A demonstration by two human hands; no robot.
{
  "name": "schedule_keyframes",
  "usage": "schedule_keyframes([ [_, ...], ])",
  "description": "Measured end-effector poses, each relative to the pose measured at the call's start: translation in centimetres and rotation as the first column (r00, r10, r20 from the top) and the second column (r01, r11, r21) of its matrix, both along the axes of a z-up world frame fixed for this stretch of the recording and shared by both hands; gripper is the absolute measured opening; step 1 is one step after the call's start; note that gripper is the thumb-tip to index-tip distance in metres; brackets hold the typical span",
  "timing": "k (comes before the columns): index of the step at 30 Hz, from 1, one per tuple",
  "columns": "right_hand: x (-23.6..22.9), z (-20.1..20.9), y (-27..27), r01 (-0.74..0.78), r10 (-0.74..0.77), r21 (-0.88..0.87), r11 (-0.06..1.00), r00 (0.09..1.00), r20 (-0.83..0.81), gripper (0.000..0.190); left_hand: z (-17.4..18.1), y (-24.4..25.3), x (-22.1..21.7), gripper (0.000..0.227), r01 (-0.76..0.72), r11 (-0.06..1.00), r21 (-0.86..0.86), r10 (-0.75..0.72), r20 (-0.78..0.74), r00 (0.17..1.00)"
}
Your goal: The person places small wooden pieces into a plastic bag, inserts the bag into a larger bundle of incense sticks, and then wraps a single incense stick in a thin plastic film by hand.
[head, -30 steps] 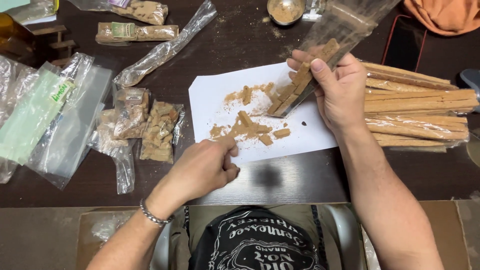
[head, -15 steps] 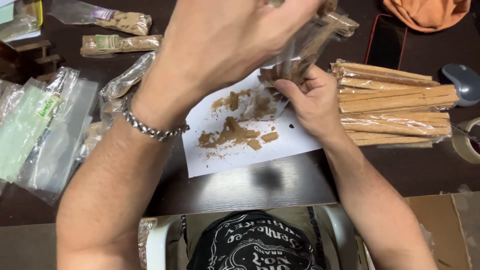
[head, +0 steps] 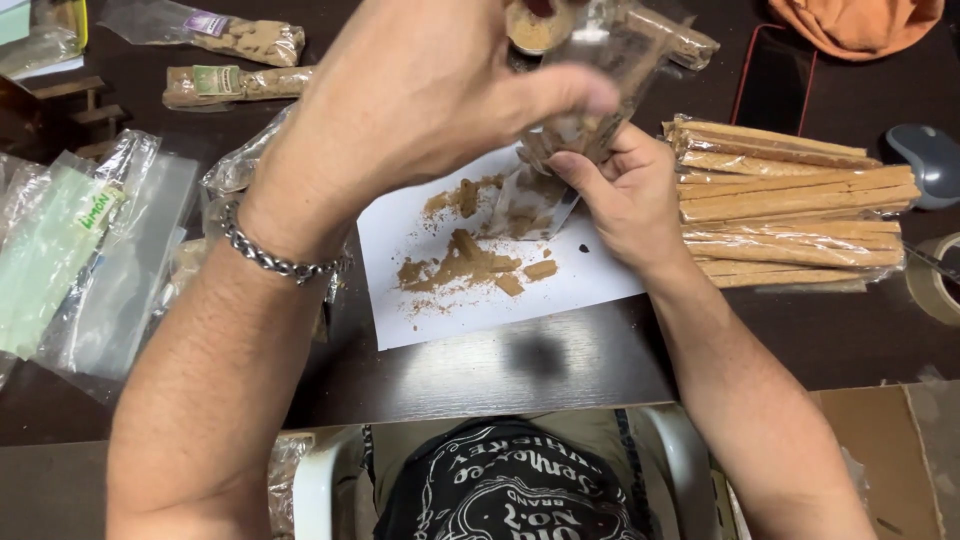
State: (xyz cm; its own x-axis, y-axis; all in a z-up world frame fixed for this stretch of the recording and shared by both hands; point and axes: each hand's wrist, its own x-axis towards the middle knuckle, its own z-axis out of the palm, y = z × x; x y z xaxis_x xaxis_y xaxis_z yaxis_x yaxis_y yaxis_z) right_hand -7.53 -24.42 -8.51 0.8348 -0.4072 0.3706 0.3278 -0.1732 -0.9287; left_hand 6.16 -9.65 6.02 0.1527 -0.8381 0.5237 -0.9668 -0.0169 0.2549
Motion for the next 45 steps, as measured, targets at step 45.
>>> schedule_keyframes([
  [45,-1.9,3.2,-2.7,-0.352,0.273,0.264,0.898,0.916,0.294,0.075,-1.1,-0.6,-2.7,0.010,0.148,0.961,-0.233,-0.242,-0.456,0.857],
])
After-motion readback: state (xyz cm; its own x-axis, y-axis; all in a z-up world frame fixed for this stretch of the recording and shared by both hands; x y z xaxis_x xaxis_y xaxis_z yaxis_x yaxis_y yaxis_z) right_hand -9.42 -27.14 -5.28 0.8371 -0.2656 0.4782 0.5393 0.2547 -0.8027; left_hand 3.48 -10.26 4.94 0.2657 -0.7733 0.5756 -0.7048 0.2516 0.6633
